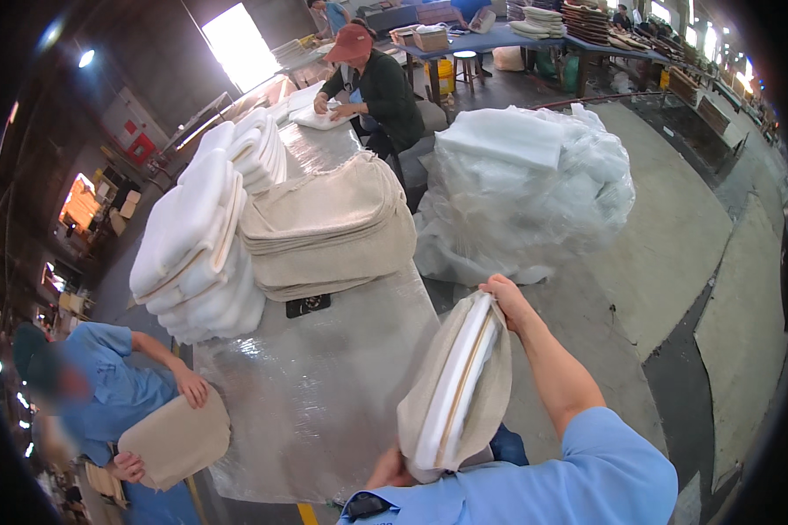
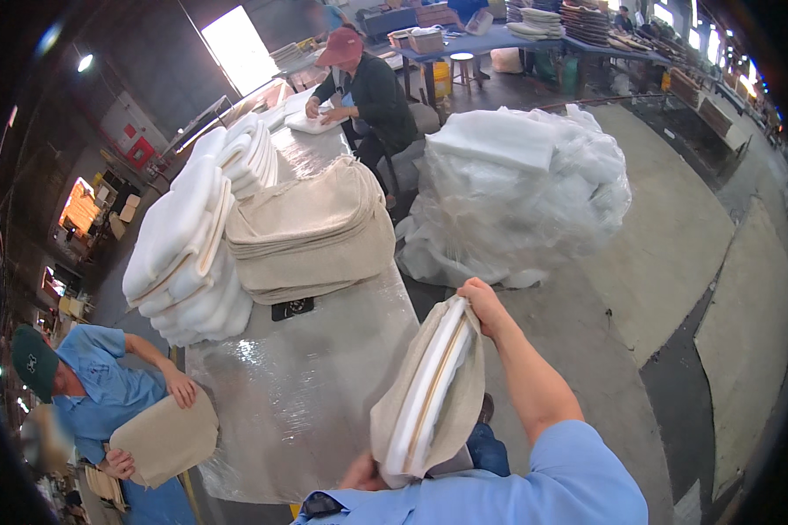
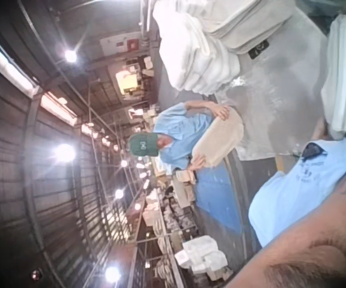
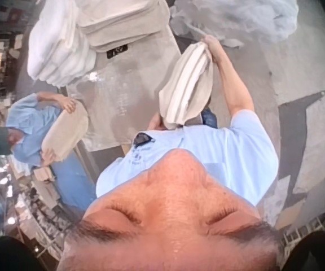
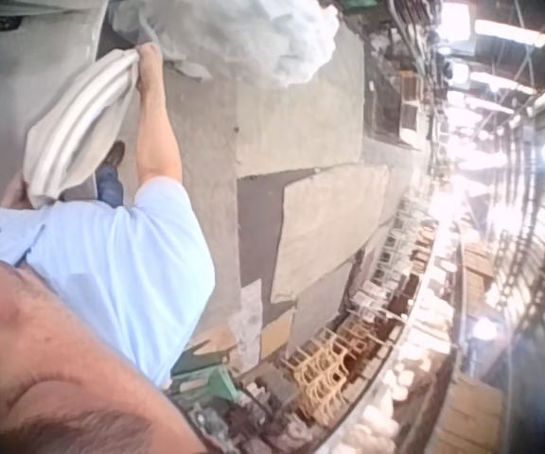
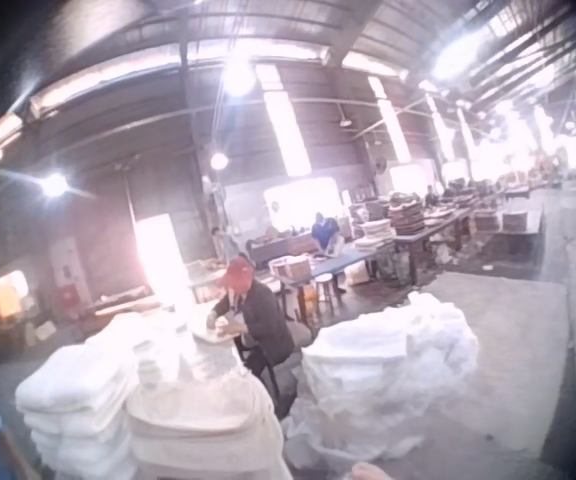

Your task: The person inserts white foam inserts into beige fabric cushion covers, aligns edges, and stacks the finished cushions on a table. A coworker performs similar actions nearby.

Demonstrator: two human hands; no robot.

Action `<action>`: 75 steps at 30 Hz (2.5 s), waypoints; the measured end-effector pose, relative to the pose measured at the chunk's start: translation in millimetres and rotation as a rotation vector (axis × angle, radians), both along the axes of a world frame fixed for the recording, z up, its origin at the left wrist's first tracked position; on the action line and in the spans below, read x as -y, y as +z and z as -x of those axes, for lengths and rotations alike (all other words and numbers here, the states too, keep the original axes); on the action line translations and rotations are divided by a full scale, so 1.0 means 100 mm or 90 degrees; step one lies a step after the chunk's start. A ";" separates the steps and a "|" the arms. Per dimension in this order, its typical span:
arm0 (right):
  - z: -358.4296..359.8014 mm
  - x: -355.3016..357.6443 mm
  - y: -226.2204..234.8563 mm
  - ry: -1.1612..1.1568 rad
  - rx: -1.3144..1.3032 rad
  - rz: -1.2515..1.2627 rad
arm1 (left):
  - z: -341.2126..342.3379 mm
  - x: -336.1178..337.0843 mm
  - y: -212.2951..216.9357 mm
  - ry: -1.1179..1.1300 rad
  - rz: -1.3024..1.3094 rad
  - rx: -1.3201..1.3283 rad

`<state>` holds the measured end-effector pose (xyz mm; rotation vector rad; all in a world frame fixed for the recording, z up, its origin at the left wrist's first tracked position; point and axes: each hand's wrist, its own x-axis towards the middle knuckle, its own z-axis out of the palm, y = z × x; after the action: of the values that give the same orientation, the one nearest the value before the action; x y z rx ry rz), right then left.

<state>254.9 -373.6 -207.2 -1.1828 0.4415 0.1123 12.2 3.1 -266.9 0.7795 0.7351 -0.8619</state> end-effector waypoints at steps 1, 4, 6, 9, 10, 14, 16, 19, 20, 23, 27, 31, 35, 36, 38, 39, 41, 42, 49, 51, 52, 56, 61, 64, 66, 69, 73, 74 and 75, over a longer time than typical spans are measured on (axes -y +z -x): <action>0.15 0.13 0.04 -0.002 0.009 -0.041 | -0.12 -0.16 0.07 0.043 -0.068 0.083; 0.68 0.01 0.14 0.033 -0.002 -0.163 | -0.41 -0.80 0.46 0.139 -0.446 0.323; 0.94 -0.18 0.17 0.042 -0.021 -0.127 | -0.58 -1.01 0.76 0.233 -0.476 0.495; 1.22 -0.13 -0.13 0.071 0.000 0.055 | -0.82 -0.93 1.00 0.227 -0.519 0.522; 1.23 -0.17 -0.23 0.061 0.005 0.097 | -0.79 -0.94 0.95 0.236 -0.551 0.504; 1.21 -0.52 -0.22 0.017 0.103 0.138 | -0.54 -0.97 0.69 0.273 -0.640 0.486; 1.17 -0.48 -0.18 0.018 0.098 0.132 | -0.47 -0.86 0.61 0.308 -0.623 0.481; 1.18 -0.54 -0.23 -0.028 0.095 0.122 | -0.43 -0.84 0.49 0.408 -0.557 0.457; 1.17 -0.58 -0.27 -0.051 0.095 0.116 | -0.40 -0.86 0.45 0.434 -0.522 0.461; 1.18 -0.54 -0.46 -0.030 0.082 0.031 | -0.34 -0.89 0.30 0.493 -0.412 0.428; 1.14 -0.37 -0.96 -0.134 -0.031 -0.119 | -0.42 -0.90 0.15 0.471 -0.325 0.407; 1.15 -0.27 -1.04 -0.121 -0.048 -0.187 | -0.43 -0.90 -0.07 0.508 -0.273 0.377; 1.52 -0.58 -0.56 0.088 -0.102 -0.153 | -0.52 -1.34 0.14 0.584 -0.211 0.390; 1.67 -0.61 -0.46 0.173 -0.061 -0.148 | -0.62 -1.43 0.25 0.597 -0.191 0.419; 1.96 -0.73 -0.30 0.345 -0.017 -0.062 | -0.97 -1.13 0.60 0.623 -0.222 0.391; 2.00 -0.90 -0.22 0.441 -0.030 -0.009 | -1.11 -0.97 0.77 0.638 -0.239 0.386; 1.86 -1.38 0.00 0.609 0.099 0.141 | -0.98 -0.89 0.68 0.474 -0.269 0.268; 1.70 -1.66 0.16 0.660 0.213 0.197 | -0.92 -0.73 0.57 0.514 -0.167 0.287; 0.82 -2.44 0.21 0.615 0.255 0.103 | -0.90 0.08 0.63 0.392 -0.235 0.453; 0.74 -2.49 0.18 0.613 0.240 0.087 | -0.95 0.12 0.71 0.382 -0.248 0.447; 0.74 -2.54 0.19 0.621 0.242 0.087 | -0.97 0.10 0.66 0.409 -0.248 0.459; 0.74 -2.57 0.08 0.622 0.216 0.037 | -1.01 0.11 0.23 0.471 -0.229 0.496; 0.75 -2.67 -0.24 0.589 0.160 0.013 | -0.96 0.14 -0.14 0.422 -0.282 0.481; 0.76 -2.75 -0.52 0.584 0.158 0.030 | -0.91 0.08 -0.42 0.354 -0.389 0.490; 0.76 -2.68 -0.87 0.558 0.166 0.074 | -0.92 0.06 -0.41 0.229 -0.494 0.496; 0.68 -2.69 -1.10 0.542 0.224 0.142 | -0.96 -0.01 -0.54 0.219 -0.474 0.496; 0.60 -2.63 -0.83 0.537 0.110 0.164 | -1.02 -0.49 -0.48 0.278 -0.375 0.415; 0.53 -2.56 -0.69 0.549 0.089 0.185 | -1.14 -0.68 -0.41 0.467 -0.175 0.329; 0.59 -2.41 -0.66 0.544 0.049 0.211 | -1.26 -0.77 -0.20 0.451 -0.273 0.405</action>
<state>195.7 -132.6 -272.8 -1.6346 -0.1489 0.7484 138.6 80.1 -286.9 1.0088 0.5554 0.2017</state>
